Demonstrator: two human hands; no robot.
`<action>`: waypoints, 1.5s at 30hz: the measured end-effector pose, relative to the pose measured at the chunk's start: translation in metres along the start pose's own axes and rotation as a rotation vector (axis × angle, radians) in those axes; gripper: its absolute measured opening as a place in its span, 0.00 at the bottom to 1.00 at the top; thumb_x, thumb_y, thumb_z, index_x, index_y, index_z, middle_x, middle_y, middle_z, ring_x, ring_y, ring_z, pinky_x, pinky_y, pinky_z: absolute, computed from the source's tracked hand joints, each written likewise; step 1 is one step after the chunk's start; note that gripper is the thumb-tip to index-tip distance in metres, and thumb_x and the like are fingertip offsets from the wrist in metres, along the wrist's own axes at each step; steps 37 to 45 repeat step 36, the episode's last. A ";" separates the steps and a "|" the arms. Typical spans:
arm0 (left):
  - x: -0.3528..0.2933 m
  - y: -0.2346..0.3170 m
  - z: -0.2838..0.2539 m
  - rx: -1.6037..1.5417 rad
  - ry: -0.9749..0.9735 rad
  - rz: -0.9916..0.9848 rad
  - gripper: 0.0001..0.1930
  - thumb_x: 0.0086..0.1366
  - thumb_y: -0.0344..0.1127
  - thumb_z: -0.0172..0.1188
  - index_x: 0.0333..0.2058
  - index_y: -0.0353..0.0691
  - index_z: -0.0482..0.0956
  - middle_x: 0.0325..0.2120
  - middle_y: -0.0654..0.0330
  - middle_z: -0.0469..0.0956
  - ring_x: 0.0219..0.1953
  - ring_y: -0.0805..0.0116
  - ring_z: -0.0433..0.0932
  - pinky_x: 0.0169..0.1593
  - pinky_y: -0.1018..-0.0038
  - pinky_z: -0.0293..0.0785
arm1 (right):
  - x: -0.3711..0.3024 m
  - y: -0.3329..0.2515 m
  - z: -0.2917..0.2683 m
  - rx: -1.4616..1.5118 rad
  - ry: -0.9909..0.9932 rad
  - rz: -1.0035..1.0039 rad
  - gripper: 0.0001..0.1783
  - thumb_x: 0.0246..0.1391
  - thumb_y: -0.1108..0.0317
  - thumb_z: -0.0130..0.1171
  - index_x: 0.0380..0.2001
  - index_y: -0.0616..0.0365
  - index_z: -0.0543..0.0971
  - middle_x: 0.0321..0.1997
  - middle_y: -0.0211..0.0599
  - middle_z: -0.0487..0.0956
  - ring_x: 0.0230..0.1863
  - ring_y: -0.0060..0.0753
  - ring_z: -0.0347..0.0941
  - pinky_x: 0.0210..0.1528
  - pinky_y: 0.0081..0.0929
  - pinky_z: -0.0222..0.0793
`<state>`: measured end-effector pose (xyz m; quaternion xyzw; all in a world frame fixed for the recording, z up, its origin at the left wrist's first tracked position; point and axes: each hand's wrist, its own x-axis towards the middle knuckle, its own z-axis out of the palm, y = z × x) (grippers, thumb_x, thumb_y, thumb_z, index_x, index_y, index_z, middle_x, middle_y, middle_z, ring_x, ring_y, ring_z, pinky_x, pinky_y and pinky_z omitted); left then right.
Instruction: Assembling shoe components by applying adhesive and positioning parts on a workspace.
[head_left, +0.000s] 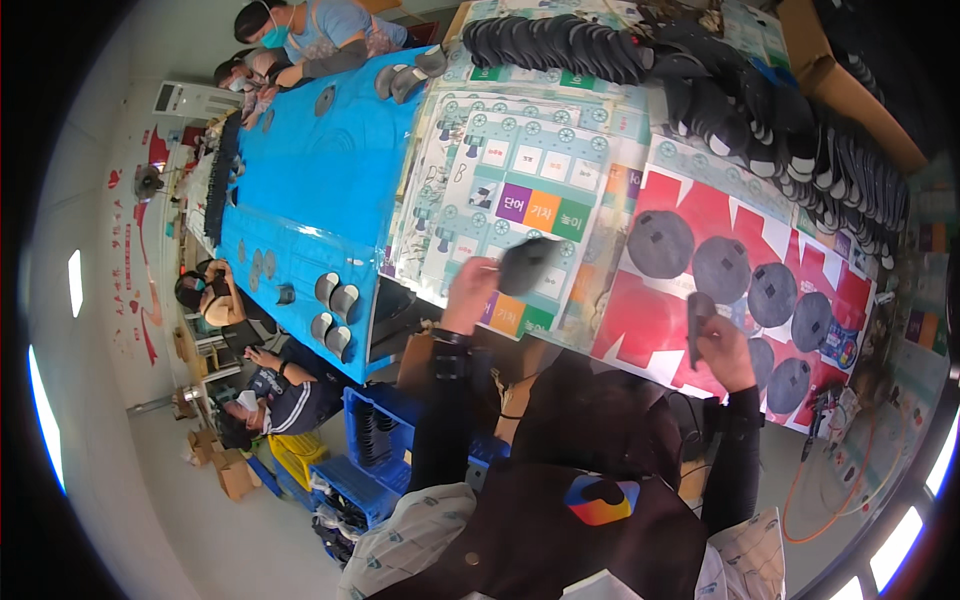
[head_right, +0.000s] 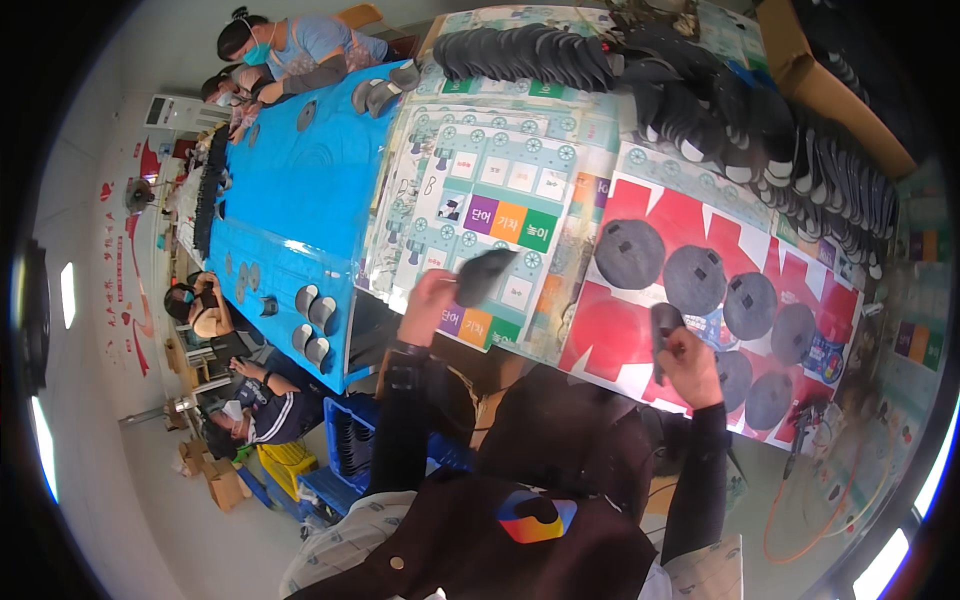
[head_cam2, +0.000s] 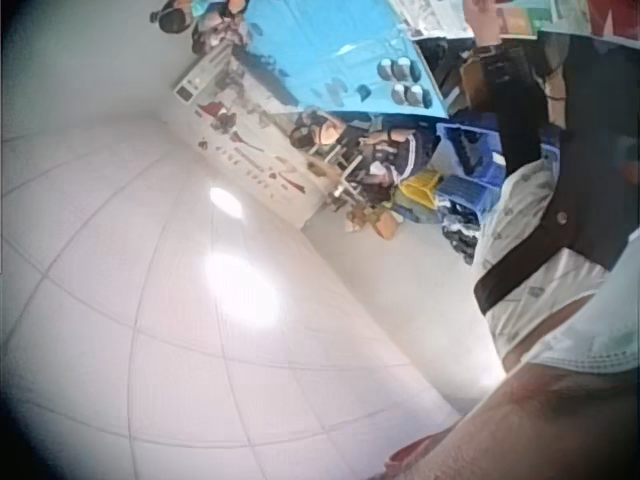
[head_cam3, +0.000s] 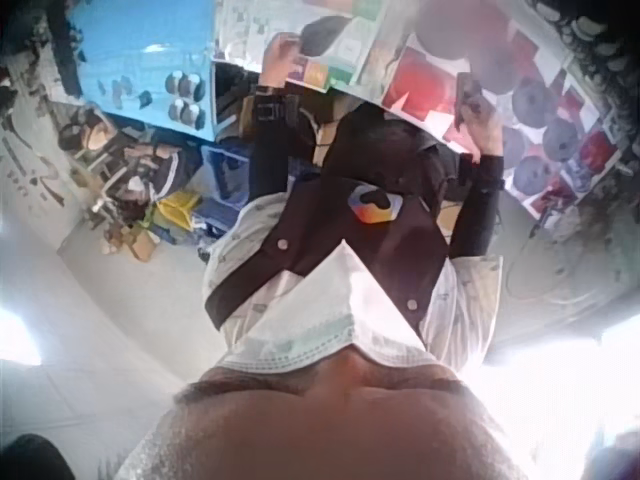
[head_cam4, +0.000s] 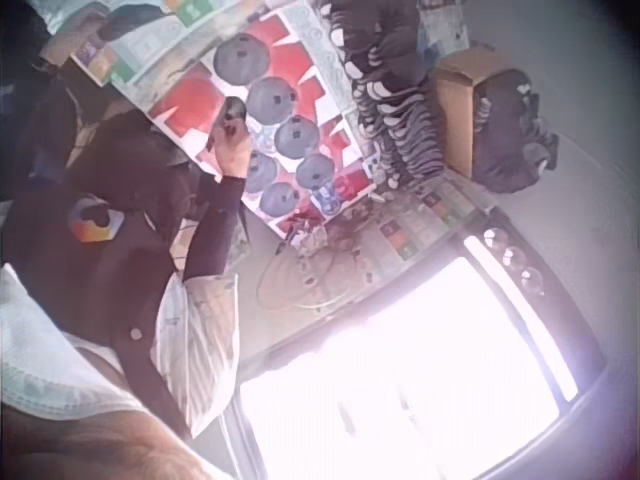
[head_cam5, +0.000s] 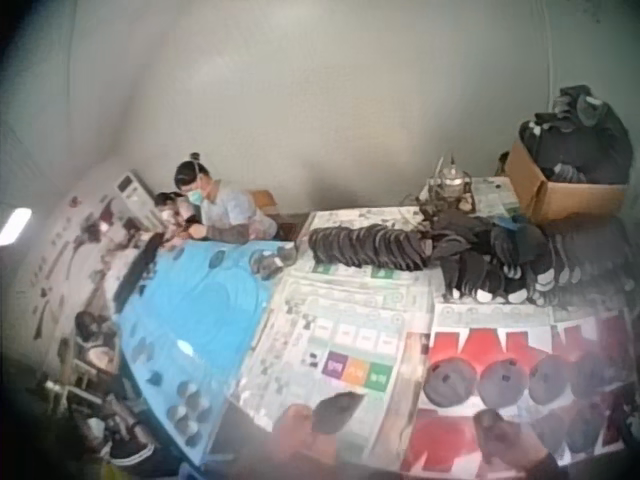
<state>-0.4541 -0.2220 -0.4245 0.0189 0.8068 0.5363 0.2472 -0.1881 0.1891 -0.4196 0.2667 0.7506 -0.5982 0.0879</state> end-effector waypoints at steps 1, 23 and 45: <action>0.012 -0.021 -0.022 -0.092 0.109 -0.037 0.11 0.67 0.30 0.64 0.46 0.42 0.77 0.36 0.63 0.80 0.36 0.76 0.77 0.39 0.78 0.73 | 0.008 -0.001 0.022 -0.025 0.030 -0.056 0.07 0.53 0.75 0.60 0.34 0.67 0.76 0.28 0.41 0.81 0.30 0.29 0.82 0.31 0.29 0.75; 0.018 -0.187 -0.092 0.183 0.594 0.091 0.14 0.64 0.21 0.57 0.48 0.34 0.77 0.40 0.56 0.79 0.40 0.66 0.78 0.45 0.71 0.75 | 0.124 0.006 0.294 -0.318 -0.188 0.108 0.19 0.59 0.58 0.60 0.49 0.58 0.77 0.39 0.48 0.84 0.41 0.51 0.83 0.44 0.48 0.79; 0.100 -0.029 0.259 0.608 0.186 0.377 0.25 0.58 0.31 0.63 0.56 0.38 0.73 0.45 0.50 0.77 0.49 0.46 0.75 0.54 0.54 0.72 | 0.133 0.110 -0.022 -0.522 0.816 0.135 0.15 0.52 0.62 0.65 0.42 0.56 0.83 0.40 0.51 0.86 0.43 0.52 0.84 0.46 0.44 0.78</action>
